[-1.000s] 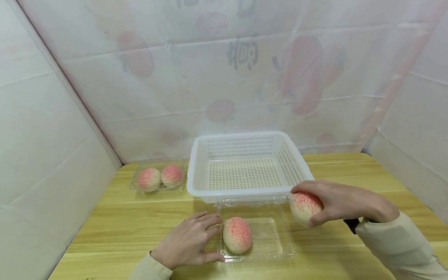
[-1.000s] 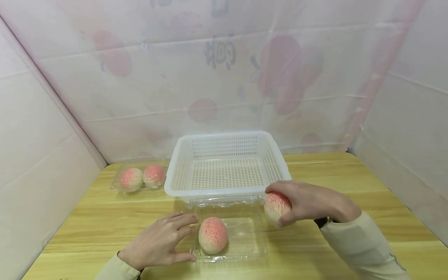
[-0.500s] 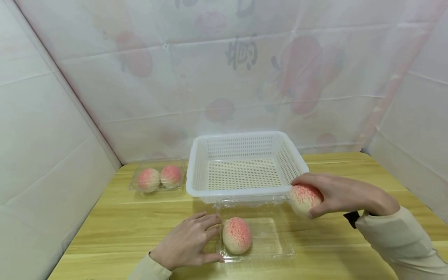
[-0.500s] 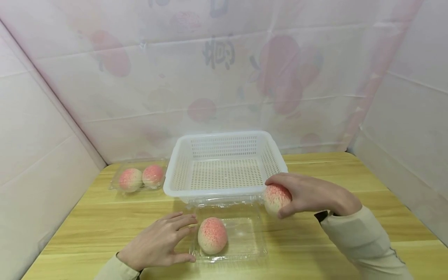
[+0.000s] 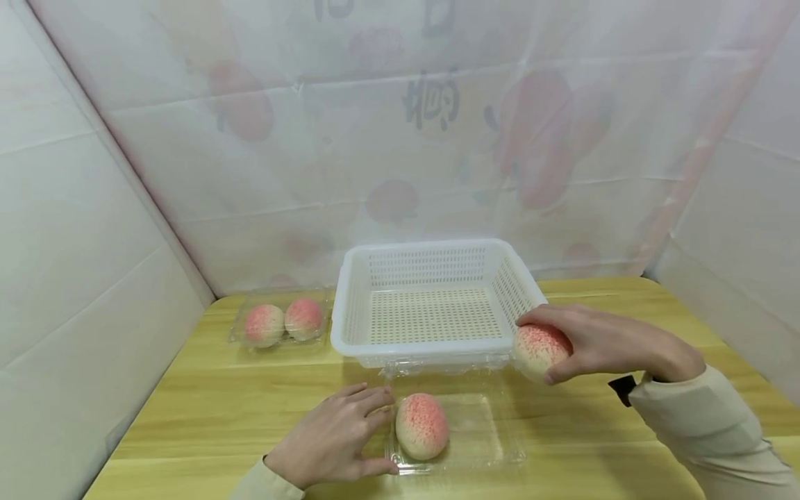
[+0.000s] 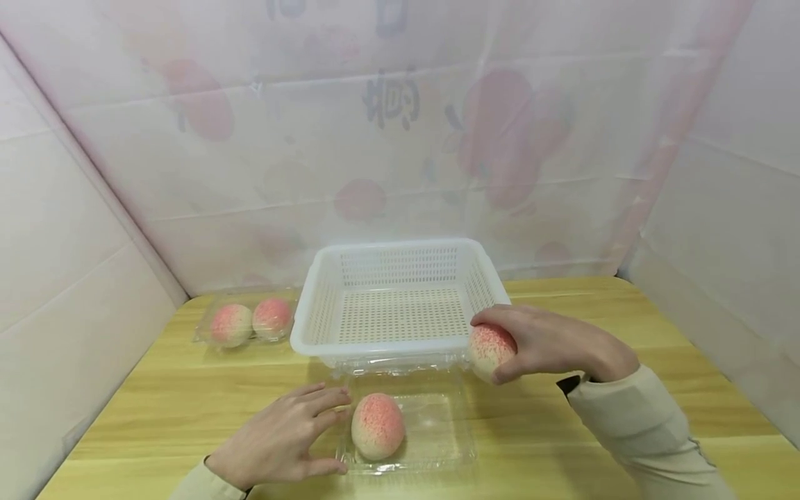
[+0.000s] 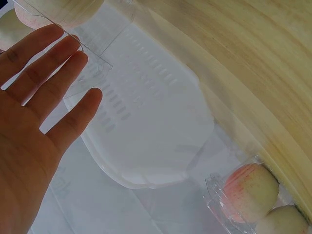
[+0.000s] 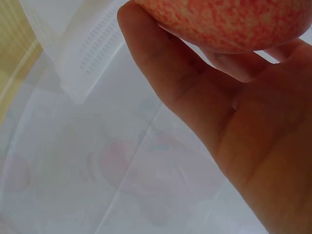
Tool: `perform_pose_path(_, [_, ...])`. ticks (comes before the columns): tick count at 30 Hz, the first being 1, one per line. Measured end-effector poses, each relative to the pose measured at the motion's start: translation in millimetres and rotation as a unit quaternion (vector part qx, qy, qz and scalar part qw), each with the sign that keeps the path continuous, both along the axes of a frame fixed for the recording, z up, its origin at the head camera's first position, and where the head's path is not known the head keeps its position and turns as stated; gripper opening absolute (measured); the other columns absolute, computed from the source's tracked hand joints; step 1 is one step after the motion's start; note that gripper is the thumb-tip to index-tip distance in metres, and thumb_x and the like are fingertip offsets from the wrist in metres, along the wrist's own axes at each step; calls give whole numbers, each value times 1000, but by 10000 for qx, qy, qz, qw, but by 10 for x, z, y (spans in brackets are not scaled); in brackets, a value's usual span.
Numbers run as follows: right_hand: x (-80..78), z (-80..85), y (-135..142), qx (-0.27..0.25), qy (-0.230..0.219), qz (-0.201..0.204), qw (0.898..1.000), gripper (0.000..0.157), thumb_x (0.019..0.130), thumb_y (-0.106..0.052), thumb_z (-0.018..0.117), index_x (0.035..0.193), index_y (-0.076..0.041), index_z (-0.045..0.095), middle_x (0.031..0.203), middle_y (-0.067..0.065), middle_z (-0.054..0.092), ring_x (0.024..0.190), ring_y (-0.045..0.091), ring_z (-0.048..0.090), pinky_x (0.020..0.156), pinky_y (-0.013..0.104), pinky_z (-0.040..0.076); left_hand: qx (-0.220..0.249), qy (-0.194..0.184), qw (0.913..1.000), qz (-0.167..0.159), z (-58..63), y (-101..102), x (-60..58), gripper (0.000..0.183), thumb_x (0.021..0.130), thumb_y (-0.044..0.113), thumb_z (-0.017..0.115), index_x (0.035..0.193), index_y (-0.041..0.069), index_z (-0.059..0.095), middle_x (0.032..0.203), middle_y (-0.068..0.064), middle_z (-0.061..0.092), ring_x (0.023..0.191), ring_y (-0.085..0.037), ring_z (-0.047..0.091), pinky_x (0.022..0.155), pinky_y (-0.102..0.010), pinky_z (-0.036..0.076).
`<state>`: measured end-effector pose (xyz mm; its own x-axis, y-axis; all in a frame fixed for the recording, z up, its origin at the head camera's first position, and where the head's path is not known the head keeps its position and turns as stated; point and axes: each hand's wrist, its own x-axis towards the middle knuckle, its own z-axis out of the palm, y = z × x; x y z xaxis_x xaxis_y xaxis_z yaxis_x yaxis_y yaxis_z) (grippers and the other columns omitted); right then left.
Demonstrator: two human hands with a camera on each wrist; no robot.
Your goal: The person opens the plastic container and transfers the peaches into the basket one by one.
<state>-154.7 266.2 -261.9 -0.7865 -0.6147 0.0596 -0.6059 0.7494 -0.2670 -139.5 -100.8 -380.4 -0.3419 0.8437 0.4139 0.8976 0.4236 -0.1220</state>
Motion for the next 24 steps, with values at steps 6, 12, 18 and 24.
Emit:
perform_pose_path(6, [-30, 0, -33, -120, -107, -8, 9999, 62, 65, -33, 77, 119, -14, 52, 110, -4, 52, 82, 8, 48, 64, 21, 43, -23, -18, 10000, 14, 3, 0, 13, 51, 76, 59, 62, 93, 12, 68, 106, -3, 62, 101, -15, 56, 91, -38, 46])
perform_pose_path(12, [-51, 17, -51, -100, -61, -97, 9999, 63, 65, -34, 77, 120, -16, 53, 111, -7, 52, 85, 8, 48, 66, 23, 43, -105, -28, 9999, 56, 13, -2, 18, 52, 76, 59, 61, 94, 11, 68, 107, -3, 62, 102, -16, 56, 92, -38, 45])
perform_pose_path(18, [-103, 22, -54, -187, -117, -124, 9997, 64, 66, -32, 78, 122, -13, 52, 112, -4, 52, 83, 9, 49, 65, 23, 43, -127, 61, 9999, 101, 8, -3, 19, 52, 75, 60, 62, 94, 12, 69, 107, -3, 61, 103, -16, 55, 93, -37, 44])
perform_pose_path(24, [-161, 15, -53, -225, -64, -173, 9996, 64, 65, -31, 78, 121, -14, 52, 111, -3, 52, 81, 10, 49, 64, 22, 43, -131, 80, 9998, 107, 5, -5, 19, 52, 75, 60, 62, 95, 12, 69, 108, -3, 61, 104, -16, 55, 94, -38, 43])
